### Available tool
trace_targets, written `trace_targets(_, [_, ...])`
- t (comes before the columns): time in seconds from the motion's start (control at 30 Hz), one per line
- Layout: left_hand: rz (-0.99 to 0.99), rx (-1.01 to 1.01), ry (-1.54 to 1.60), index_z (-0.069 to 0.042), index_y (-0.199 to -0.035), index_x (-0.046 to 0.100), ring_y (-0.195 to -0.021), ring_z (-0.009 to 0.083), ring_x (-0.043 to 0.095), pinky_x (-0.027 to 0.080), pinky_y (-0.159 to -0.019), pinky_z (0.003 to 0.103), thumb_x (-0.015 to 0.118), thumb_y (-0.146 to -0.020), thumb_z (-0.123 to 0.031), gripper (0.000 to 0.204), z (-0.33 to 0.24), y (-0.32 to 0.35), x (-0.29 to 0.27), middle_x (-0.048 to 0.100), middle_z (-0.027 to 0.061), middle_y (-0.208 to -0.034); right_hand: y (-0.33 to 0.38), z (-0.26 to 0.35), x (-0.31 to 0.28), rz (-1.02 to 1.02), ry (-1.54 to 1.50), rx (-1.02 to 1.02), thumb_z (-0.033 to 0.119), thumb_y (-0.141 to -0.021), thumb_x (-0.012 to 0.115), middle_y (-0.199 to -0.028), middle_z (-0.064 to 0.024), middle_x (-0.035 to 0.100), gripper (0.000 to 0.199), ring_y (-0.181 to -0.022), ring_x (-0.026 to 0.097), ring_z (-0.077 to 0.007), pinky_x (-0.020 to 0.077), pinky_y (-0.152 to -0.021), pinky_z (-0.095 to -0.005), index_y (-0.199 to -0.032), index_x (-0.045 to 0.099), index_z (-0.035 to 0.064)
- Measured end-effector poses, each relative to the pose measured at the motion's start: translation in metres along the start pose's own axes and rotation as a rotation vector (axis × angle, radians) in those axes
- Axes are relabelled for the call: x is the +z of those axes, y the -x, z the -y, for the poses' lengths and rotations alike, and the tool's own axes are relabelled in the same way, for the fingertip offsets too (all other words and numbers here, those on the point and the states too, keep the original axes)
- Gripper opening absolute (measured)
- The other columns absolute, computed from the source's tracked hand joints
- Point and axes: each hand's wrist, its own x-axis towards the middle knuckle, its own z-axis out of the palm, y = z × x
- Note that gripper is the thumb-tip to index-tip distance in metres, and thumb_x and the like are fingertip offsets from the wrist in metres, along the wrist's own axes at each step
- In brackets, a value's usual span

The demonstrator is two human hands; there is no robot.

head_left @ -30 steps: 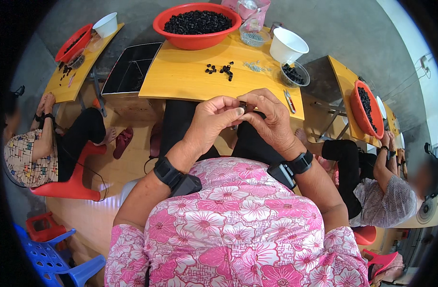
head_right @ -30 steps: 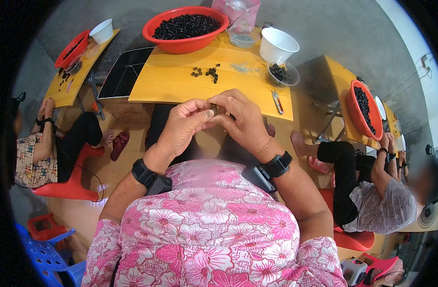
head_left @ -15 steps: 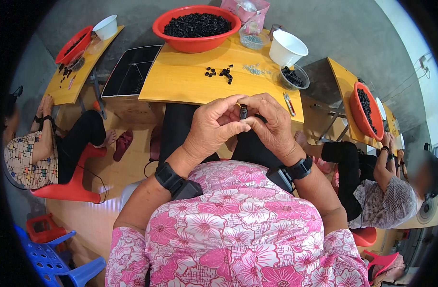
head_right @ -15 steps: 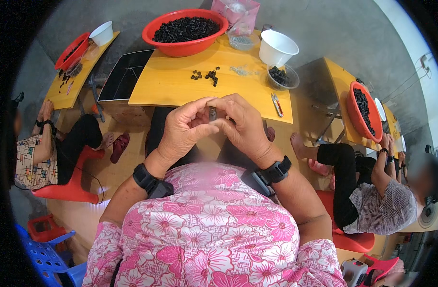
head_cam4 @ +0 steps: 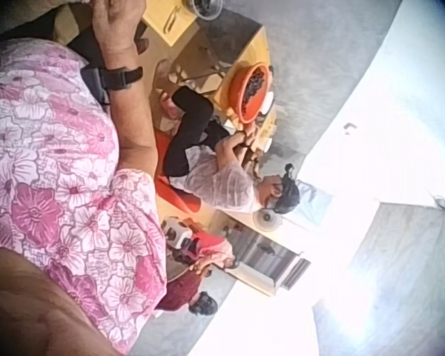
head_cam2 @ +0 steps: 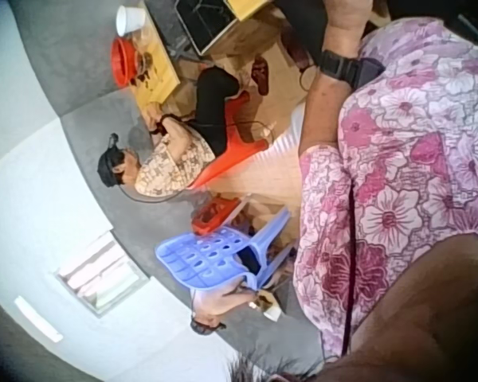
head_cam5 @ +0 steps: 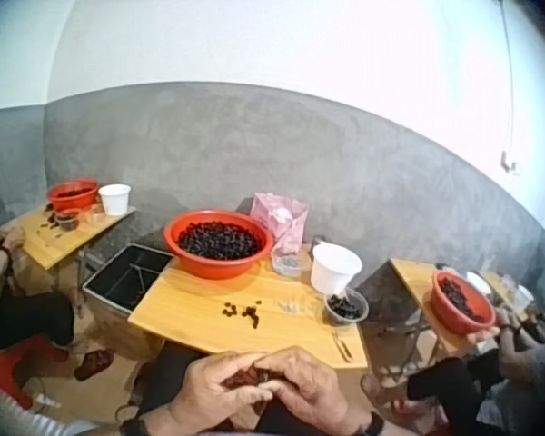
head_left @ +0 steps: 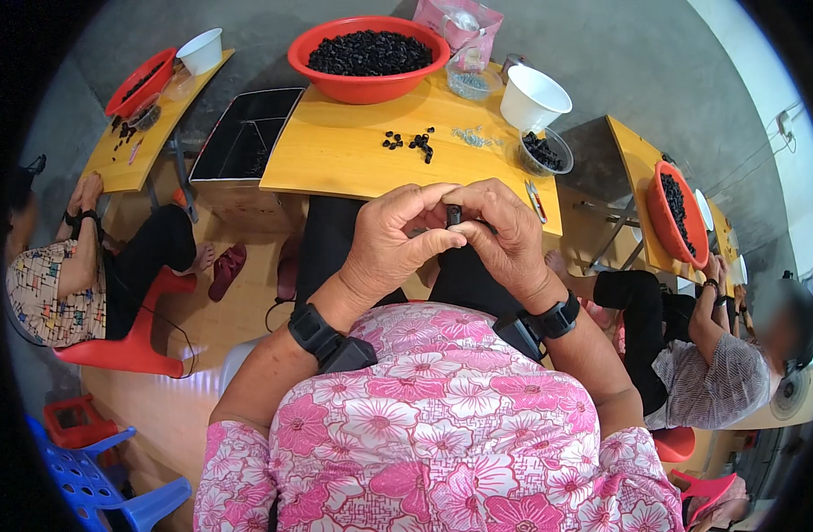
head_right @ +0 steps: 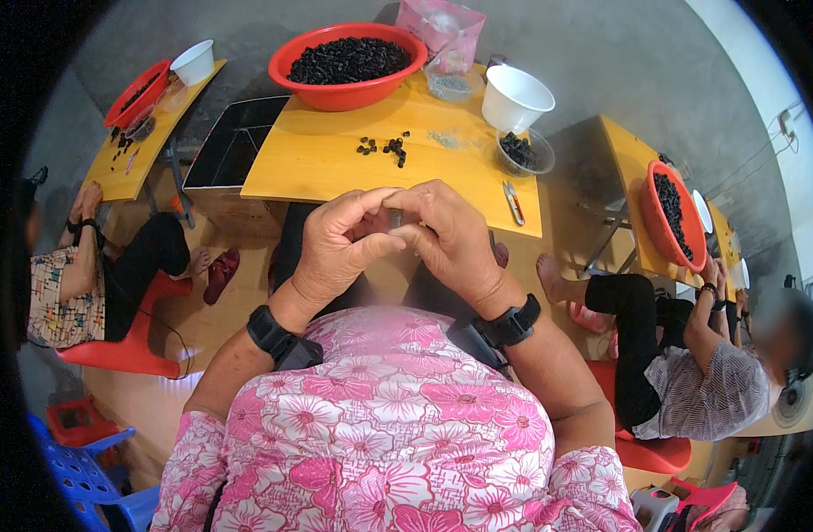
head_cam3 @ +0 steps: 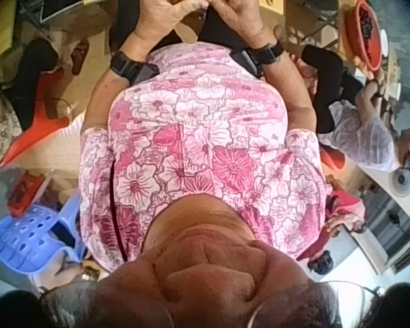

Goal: Assembling small black plastic parts by hand on a workspace table.

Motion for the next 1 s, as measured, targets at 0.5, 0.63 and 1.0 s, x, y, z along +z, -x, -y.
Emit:
trace_targets(0.5, [-0.076, -0.136, 0.290, 0.001, -0.115, 0.064, -0.075, 0.0043, 0.054, 0.048, -0.067, 0.020, 0.074, -0.083, -0.006, 0.034, 0.014, -0.009, 0.014, 0.059, -0.0016, -0.085, -0.007, -0.009, 0.007, -0.078, -0.035, 0.052, 0.002, -0.076, 0.068, -0.088, -0.0098, 0.061, 0.030, -0.081, 0.060, -0.0290, 0.0486, -0.072, -0.0359, -0.105, 0.062, 0.0092])
trace_targets(0.63, [-0.046, -0.213, 0.296, 0.001, -0.117, 0.063, -0.076, 0.0037, 0.054, 0.048, -0.069, 0.019, 0.073, -0.085, -0.004, 0.034, 0.033, -0.020, 0.014, 0.059, -0.0017, -0.087, -0.011, -0.031, 0.016, -0.097, -0.045, 0.094, 0.002, -0.077, 0.067, -0.086, -0.0109, 0.060, 0.025, -0.081, 0.060, -0.0295, 0.0486, -0.072, -0.0370, -0.100, 0.062, 0.0092])
trace_targets(1.0, [0.103, -0.492, 0.142, -0.001, -0.119, 0.065, -0.092, 0.0096, 0.062, 0.049, -0.083, 0.024, 0.060, -0.086, 0.005, 0.035, 0.077, -0.006, 0.008, 0.066, 0.0048, -0.102, 0.005, -0.145, -0.045, -0.366, 0.266, 0.412, -0.006, -0.082, 0.068, -0.086, -0.0037, 0.060, 0.032, -0.077, 0.060, -0.0108, 0.0510, -0.071, -0.0244, -0.112, 0.065, 0.0036])
